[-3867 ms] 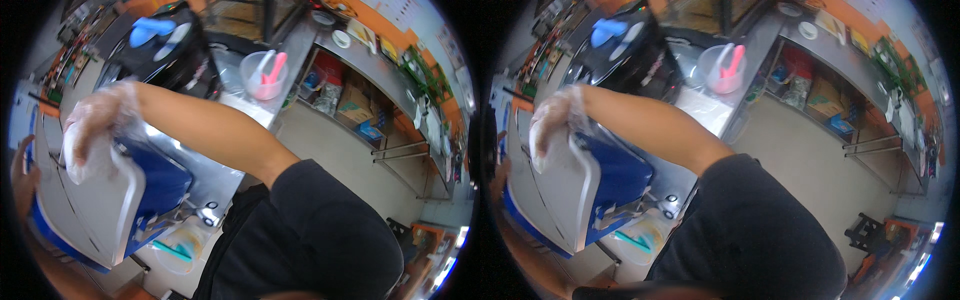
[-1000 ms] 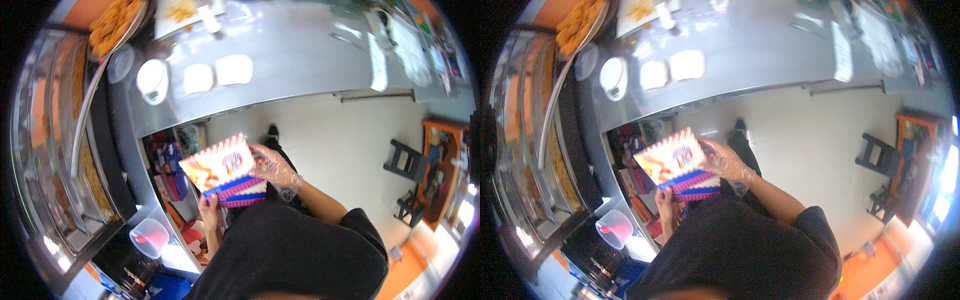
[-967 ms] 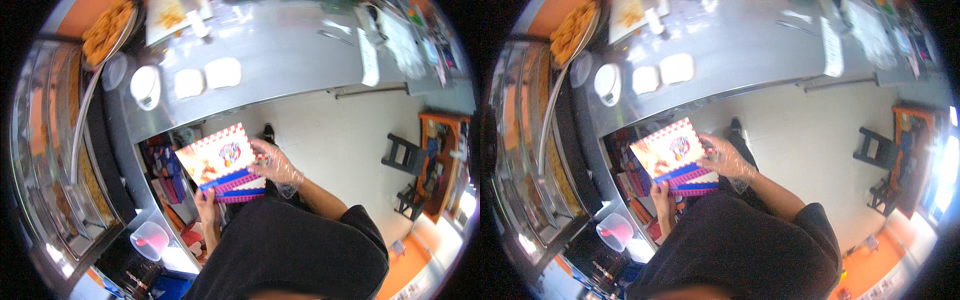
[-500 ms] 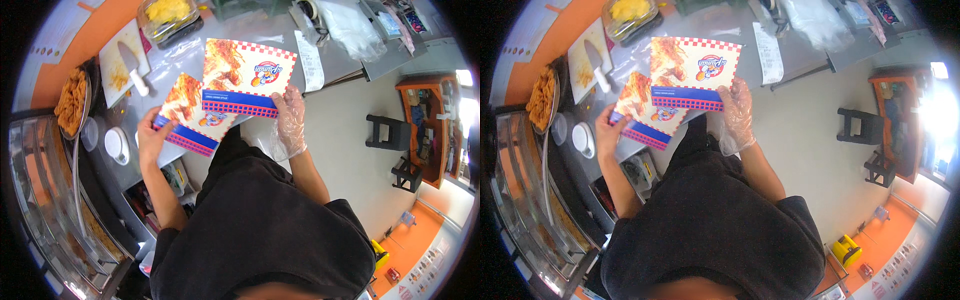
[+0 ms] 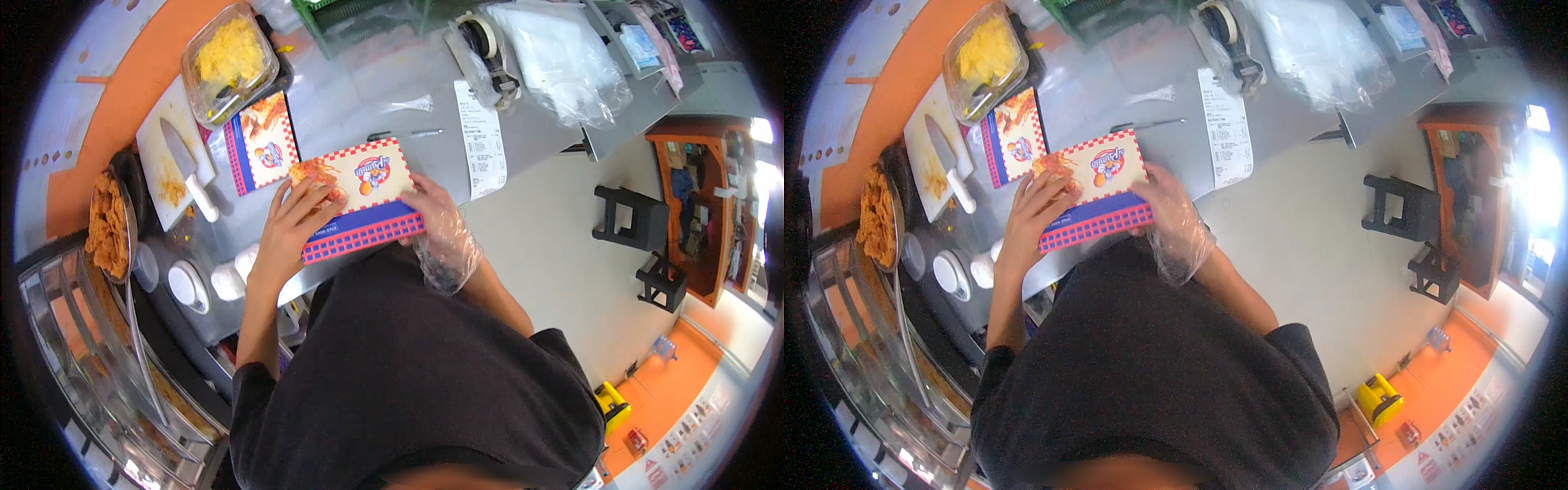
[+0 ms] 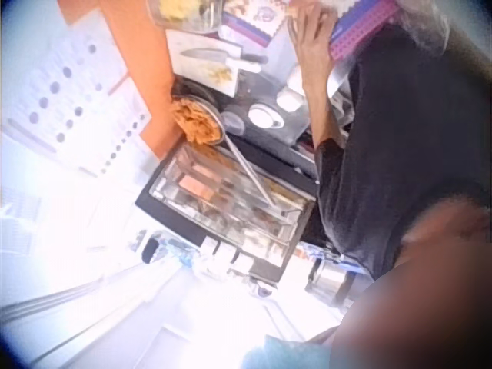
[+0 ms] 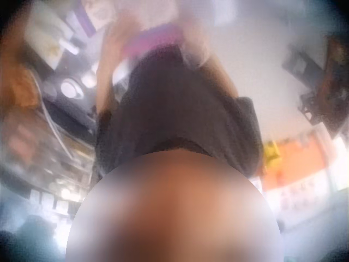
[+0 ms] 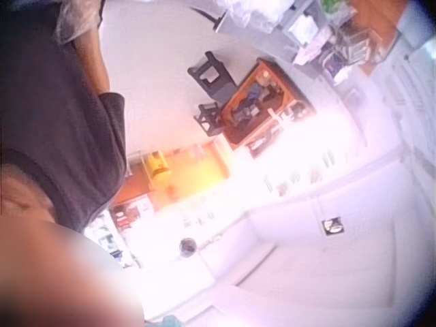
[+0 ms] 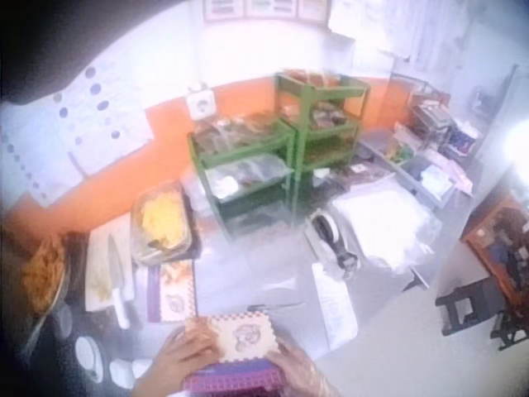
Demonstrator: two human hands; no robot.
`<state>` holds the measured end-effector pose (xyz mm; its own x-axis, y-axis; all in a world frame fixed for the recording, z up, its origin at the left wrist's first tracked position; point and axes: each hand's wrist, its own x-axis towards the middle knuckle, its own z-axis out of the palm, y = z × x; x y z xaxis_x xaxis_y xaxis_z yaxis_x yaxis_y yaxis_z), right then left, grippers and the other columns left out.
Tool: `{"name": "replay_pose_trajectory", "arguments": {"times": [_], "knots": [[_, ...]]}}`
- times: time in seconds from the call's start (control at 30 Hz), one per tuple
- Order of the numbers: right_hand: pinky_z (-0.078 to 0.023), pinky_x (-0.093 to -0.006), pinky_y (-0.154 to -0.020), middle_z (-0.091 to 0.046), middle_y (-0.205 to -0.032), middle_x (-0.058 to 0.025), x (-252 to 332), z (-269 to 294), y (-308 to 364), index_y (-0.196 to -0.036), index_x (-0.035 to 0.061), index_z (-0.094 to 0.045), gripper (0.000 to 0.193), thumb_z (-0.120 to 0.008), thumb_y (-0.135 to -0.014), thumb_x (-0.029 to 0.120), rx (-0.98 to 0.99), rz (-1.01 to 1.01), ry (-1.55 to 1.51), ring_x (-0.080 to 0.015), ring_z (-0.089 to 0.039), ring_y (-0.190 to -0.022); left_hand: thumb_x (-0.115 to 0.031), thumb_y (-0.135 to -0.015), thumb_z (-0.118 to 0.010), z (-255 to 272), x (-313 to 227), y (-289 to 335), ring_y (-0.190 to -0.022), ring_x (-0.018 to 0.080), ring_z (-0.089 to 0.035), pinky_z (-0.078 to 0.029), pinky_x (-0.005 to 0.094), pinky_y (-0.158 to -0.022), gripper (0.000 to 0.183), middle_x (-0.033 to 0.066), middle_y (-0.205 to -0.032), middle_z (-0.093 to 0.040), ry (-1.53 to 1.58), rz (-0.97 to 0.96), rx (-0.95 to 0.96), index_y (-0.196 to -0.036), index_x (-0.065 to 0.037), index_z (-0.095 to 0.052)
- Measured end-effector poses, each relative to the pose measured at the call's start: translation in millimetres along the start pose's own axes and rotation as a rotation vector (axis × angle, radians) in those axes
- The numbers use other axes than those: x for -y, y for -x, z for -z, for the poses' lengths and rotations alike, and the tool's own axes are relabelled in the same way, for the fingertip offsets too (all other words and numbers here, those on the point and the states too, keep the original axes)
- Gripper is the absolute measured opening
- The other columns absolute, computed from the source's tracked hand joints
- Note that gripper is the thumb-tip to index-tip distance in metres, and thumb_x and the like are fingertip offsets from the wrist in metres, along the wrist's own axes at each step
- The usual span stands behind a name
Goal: The person assembles two bento boxes by placing steamed buns, fried chicken, and scrambled eggs into compartmentalized containers. They then close the boxes, place them into a plastic bag, and attach a receipt to the bag.
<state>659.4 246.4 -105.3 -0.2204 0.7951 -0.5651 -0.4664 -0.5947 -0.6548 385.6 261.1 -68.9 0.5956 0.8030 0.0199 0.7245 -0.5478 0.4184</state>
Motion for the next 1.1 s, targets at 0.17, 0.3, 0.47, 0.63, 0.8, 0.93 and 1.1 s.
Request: {"name": "replay_pose_trajectory", "arguments": {"times": [0.17,0.3,0.47,0.63,0.8,0.93,1.1], "knots": [[-0.060,-0.0374,-0.080,-0.054,-0.138,-0.0198,2,11,5,-0.154,-0.0014,-0.032,0.077,-0.059,-0.102,0.049,0.056,0.079,-0.228,-0.0302,-0.063,-0.118,-0.036,-0.102,-0.061,-34,-46,24,-0.125,0.0322,-0.060,-0.042,0.0479,-0.110,0.046,0.0169,-0.133,-0.065,0.553,0.242,-0.142,-0.131,0.000,-0.066],[-0.054,-0.0471,-0.094,-0.043,-0.146,-0.0241,-5,11,5,-0.157,-0.0004,-0.027,0.091,-0.075,-0.094,0.043,0.062,0.493,0.712,-0.0377,-0.052,-0.127,-0.045,-0.108,-0.052,-74,-100,52,-0.116,0.0241,-0.061,-0.047,0.0408,-0.101,0.056,0.0159,-0.124,-0.067,0.823,0.802,-0.456,-0.128,0.006,-0.063],[-0.049,-0.0460,-0.097,-0.056,-0.123,-0.0227,-4,9,12,-0.132,-0.0019,-0.048,0.066,-0.085,-0.084,0.026,0.030,0.820,1.059,-0.0366,-0.059,-0.112,-0.048,-0.107,-0.054,-95,-140,74,-0.113,0.0210,-0.061,-0.049,0.0382,-0.097,0.059,0.0116,-0.120,-0.067,0.709,0.938,-0.846,-0.127,0.007,-0.062],[-0.051,-0.0398,-0.096,-0.062,-0.119,-0.0125,3,-18,30,-0.127,0.0023,-0.051,0.060,-0.086,-0.084,0.025,0.415,0.155,0.100,-0.0250,-0.063,-0.107,-0.048,-0.106,-0.056,-120,-155,93,-0.116,0.0218,-0.060,-0.049,0.0380,-0.098,0.060,0.0125,-0.123,-0.066,0.598,0.860,-0.952,-0.129,0.007,-0.060],[-0.043,-0.0485,-0.114,-0.058,-0.133,-0.0162,-15,-21,20,-0.146,0.0074,-0.047,0.064,-0.071,-0.096,0.040,0.804,-0.298,-0.565,-0.0306,-0.055,-0.128,-0.056,-0.106,-0.049,-154,-155,117,-0.121,0.0254,-0.057,-0.047,0.0425,-0.103,0.071,0.0158,-0.133,-0.060,1.023,1.213,-0.834,-0.139,0.006,-0.051],[-0.041,-0.0524,-0.117,-0.059,-0.139,-0.0201,-55,-42,16,-0.143,0.0005,-0.049,0.059,-0.047,-0.107,0.047,0.752,-0.522,-0.806,-0.0356,-0.057,-0.129,-0.071,-0.100,-0.043,-159,-153,135,-0.105,0.0274,-0.062,-0.049,0.0427,-0.089,0.083,0.0139,-0.120,-0.064,1.086,1.178,-0.764,-0.142,0.000,-0.050],[-0.048,-0.0477,-0.106,-0.068,-0.125,-0.0203,-72,-91,29,-0.131,0.0008,-0.062,0.057,-0.046,-0.107,0.050,0.770,0.121,0.469,-0.0330,-0.065,-0.117,-0.062,-0.097,-0.061,-142,-146,166,-0.135,0.0281,-0.050,-0.041,0.0432,-0.112,0.088,0.0141,-0.150,-0.049,1.410,0.976,-1.043,-0.154,-0.001,-0.037]]}}
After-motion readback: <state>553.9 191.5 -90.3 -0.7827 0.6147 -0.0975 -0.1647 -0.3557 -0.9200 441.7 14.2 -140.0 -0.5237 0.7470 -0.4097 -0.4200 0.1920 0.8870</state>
